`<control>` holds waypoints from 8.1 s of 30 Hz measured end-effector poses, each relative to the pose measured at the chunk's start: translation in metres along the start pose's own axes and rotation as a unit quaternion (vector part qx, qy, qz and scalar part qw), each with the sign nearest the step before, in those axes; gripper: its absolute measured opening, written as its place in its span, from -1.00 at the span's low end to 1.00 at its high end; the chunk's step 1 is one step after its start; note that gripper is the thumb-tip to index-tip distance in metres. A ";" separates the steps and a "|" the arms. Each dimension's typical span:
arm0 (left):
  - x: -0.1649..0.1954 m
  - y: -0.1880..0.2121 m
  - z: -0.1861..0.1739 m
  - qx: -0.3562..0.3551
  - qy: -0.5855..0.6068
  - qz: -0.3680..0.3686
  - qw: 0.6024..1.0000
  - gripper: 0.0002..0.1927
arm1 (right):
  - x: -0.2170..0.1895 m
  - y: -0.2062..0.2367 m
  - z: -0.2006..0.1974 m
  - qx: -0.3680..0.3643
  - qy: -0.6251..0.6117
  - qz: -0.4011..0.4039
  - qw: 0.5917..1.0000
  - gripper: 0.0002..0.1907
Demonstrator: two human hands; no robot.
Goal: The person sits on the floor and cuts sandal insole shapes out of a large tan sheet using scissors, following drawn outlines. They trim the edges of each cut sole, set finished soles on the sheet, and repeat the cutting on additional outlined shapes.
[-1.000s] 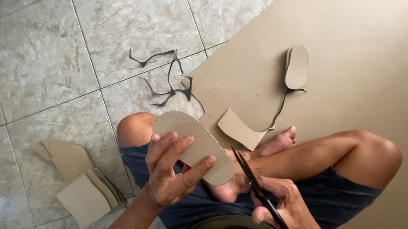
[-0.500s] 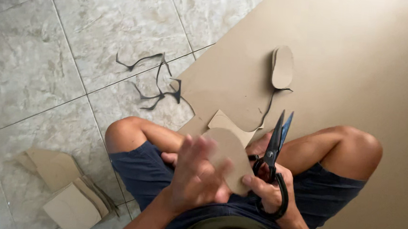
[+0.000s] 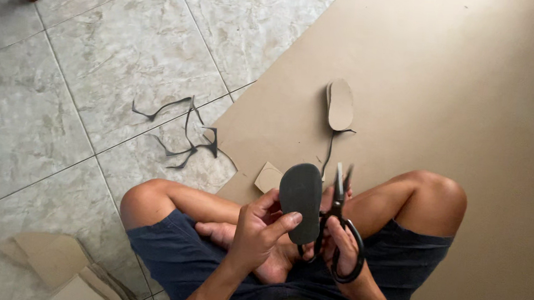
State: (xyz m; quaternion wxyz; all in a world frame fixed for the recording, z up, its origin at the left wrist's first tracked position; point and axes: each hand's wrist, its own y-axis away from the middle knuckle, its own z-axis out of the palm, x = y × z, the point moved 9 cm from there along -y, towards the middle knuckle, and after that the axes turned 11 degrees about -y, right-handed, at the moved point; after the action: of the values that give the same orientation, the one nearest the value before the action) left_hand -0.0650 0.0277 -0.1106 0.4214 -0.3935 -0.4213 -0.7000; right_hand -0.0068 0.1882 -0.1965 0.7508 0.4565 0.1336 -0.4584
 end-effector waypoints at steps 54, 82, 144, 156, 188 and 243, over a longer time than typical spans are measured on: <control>-0.021 0.051 -0.132 0.304 -0.040 0.020 0.952 -0.70 | -0.223 -0.010 -0.016 0.136 0.214 -0.460 0.851 -0.83; 0.100 0.039 -0.031 0.144 0.029 0.074 0.986 -0.78 | -0.044 0.044 0.128 -0.254 0.180 -0.103 0.945 -0.37; 0.107 0.067 -0.026 -0.057 -0.138 -0.067 0.987 -0.77 | -0.049 0.056 0.136 -0.186 0.230 -0.069 0.953 -0.61; 0.116 0.063 -0.029 -0.129 -0.240 -0.061 0.960 -0.77 | -0.037 0.056 0.125 -0.183 0.212 -0.025 0.960 -0.60; 0.068 0.079 -0.029 0.229 0.017 0.064 0.971 -0.78 | -0.049 0.049 0.134 -0.170 0.204 -0.119 0.957 -0.24; 0.119 0.038 -0.066 -0.045 -0.226 -0.044 0.972 -0.77 | -0.036 0.054 0.111 -0.154 0.329 0.009 0.932 -0.13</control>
State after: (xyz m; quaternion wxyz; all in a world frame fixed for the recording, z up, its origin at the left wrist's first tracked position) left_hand -0.0829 -0.0747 -0.0148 0.2661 -0.5412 -0.4905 -0.6290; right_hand -0.0074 0.1277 -0.0826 0.7297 0.4619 0.4380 -0.2497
